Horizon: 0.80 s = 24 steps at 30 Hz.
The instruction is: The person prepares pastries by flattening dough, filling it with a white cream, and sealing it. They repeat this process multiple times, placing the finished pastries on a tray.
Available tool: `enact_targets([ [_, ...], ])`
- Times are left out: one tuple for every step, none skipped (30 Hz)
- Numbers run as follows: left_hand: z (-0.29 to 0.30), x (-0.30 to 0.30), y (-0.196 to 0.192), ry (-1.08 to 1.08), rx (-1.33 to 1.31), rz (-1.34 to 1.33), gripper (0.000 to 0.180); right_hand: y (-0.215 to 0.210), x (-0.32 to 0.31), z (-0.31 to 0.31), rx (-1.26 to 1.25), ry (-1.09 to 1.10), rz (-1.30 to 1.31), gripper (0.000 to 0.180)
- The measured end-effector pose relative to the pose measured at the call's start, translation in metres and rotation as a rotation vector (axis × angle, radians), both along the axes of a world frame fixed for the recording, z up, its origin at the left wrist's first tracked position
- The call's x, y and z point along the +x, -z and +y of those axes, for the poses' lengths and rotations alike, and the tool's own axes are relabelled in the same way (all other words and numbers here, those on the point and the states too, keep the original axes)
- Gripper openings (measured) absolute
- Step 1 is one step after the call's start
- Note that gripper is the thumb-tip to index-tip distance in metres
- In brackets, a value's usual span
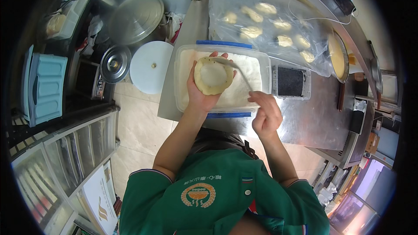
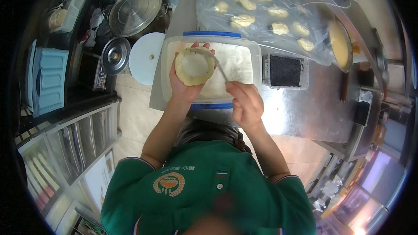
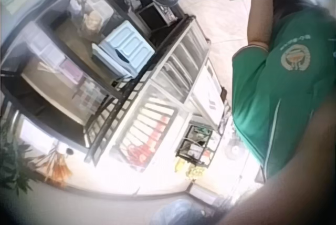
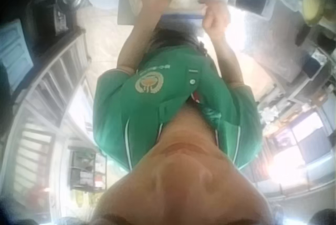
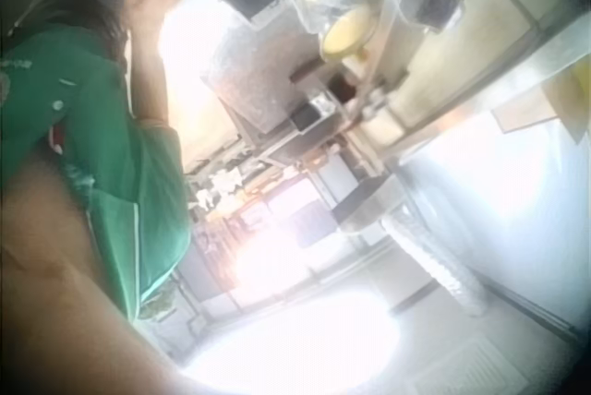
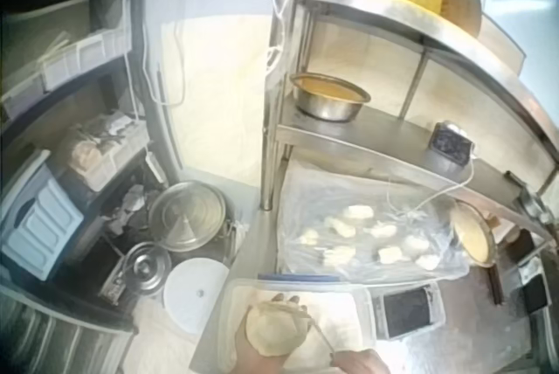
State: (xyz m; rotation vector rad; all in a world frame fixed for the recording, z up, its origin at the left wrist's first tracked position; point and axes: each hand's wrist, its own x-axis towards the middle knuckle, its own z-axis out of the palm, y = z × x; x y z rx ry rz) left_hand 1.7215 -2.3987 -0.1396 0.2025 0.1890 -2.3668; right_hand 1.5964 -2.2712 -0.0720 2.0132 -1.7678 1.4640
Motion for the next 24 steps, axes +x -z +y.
enact_targets([
  [0.0, 0.001, 0.001, 0.005, -0.014, 0.039, 0.055, 0.0, 0.001, -0.001, -0.013, 0.068, -0.086, 0.021],
  [0.0, 0.002, 0.003, 0.01, -0.028, 0.077, 0.055, 0.0, 0.001, -0.003, -0.027, 0.136, -0.173, 0.021],
  [-0.001, 0.004, 0.004, 0.014, -0.042, 0.114, 0.054, 0.0, -0.002, -0.005, 0.021, 0.204, -0.28, 0.02],
  [-0.001, 0.006, 0.005, 0.005, -0.052, 0.099, 0.054, 0.003, -0.005, -0.009, 0.094, 0.225, -0.321, 0.02],
  [-0.001, 0.008, 0.006, 0.004, -0.061, 0.087, 0.054, 0.011, -0.01, -0.012, 0.166, 0.253, -0.36, 0.019],
  [-0.001, 0.01, 0.006, 0.001, -0.071, 0.075, 0.054, 0.021, -0.013, -0.014, 0.237, 0.279, -0.4, 0.019],
  [-0.003, 0.014, 0.005, -0.023, -0.079, 0.052, 0.054, 0.038, -0.016, -0.014, 0.35, 0.287, -0.435, 0.017],
  [-0.004, 0.019, 0.004, -0.046, -0.083, 0.028, 0.055, 0.048, -0.012, -0.017, 0.469, 0.324, -0.439, 0.017],
  [-0.005, 0.024, 0.004, -0.069, -0.087, 0.004, 0.055, 0.053, -0.011, -0.019, 0.536, 0.289, -0.513, 0.018],
  [-0.006, 0.027, 0.004, -0.069, -0.085, -0.017, 0.055, 0.056, -0.012, -0.02, 0.602, 0.255, -0.588, 0.02],
  [-0.009, 0.033, 0.003, -0.078, -0.087, -0.041, 0.055, 0.06, -0.013, -0.021, 0.576, 0.265, -0.637, 0.021],
  [-0.011, 0.036, 0.003, -0.086, -0.089, -0.064, 0.055, 0.063, -0.016, -0.021, 0.549, 0.276, -0.686, 0.023],
  [-0.012, 0.038, 0.003, -0.071, -0.087, -0.061, 0.054, 0.064, -0.02, -0.019, 0.522, 0.288, -0.735, 0.025],
  [-0.013, 0.04, 0.005, -0.056, -0.085, -0.056, 0.054, 0.064, -0.023, -0.017, 0.494, 0.284, -0.811, 0.026],
  [-0.014, 0.04, 0.006, -0.041, -0.083, -0.051, 0.054, 0.063, -0.027, -0.014, 0.464, 0.281, -0.887, 0.027],
  [-0.013, 0.04, 0.007, -0.062, -0.077, -0.067, 0.053, 0.062, -0.03, -0.012, 0.433, 0.277, -0.962, 0.029],
  [-0.013, 0.039, 0.008, -0.082, -0.069, -0.081, 0.053, 0.053, -0.03, -0.009, 0.42, 0.285, -0.974, 0.032],
  [-0.012, 0.038, 0.009, -0.105, -0.06, -0.096, 0.052, 0.042, -0.027, -0.007, 0.38, 0.295, -0.973, 0.032],
  [-0.011, 0.036, 0.01, -0.105, -0.056, -0.091, 0.052, 0.03, -0.025, -0.005, 0.339, 0.304, -0.973, 0.032],
  [-0.009, 0.033, 0.01, -0.1, -0.051, -0.084, 0.052, 0.019, -0.022, -0.003, 0.297, 0.318, -0.97, 0.032],
  [-0.009, 0.031, 0.01, -0.099, -0.049, -0.079, 0.051, 0.012, -0.018, -0.001, 0.24, 0.307, -0.972, 0.032],
  [-0.008, 0.028, 0.01, -0.096, -0.045, -0.097, 0.051, 0.007, -0.012, -0.001, 0.212, 0.285, -0.947, 0.031],
  [-0.007, 0.022, 0.01, -0.09, -0.041, -0.111, 0.051, 0.002, -0.007, 0.0, 0.182, 0.267, -0.919, 0.031],
  [-0.007, 0.017, 0.009, -0.083, -0.037, -0.126, 0.051, -0.001, -0.002, 0.001, 0.151, 0.25, -0.891, 0.03],
])
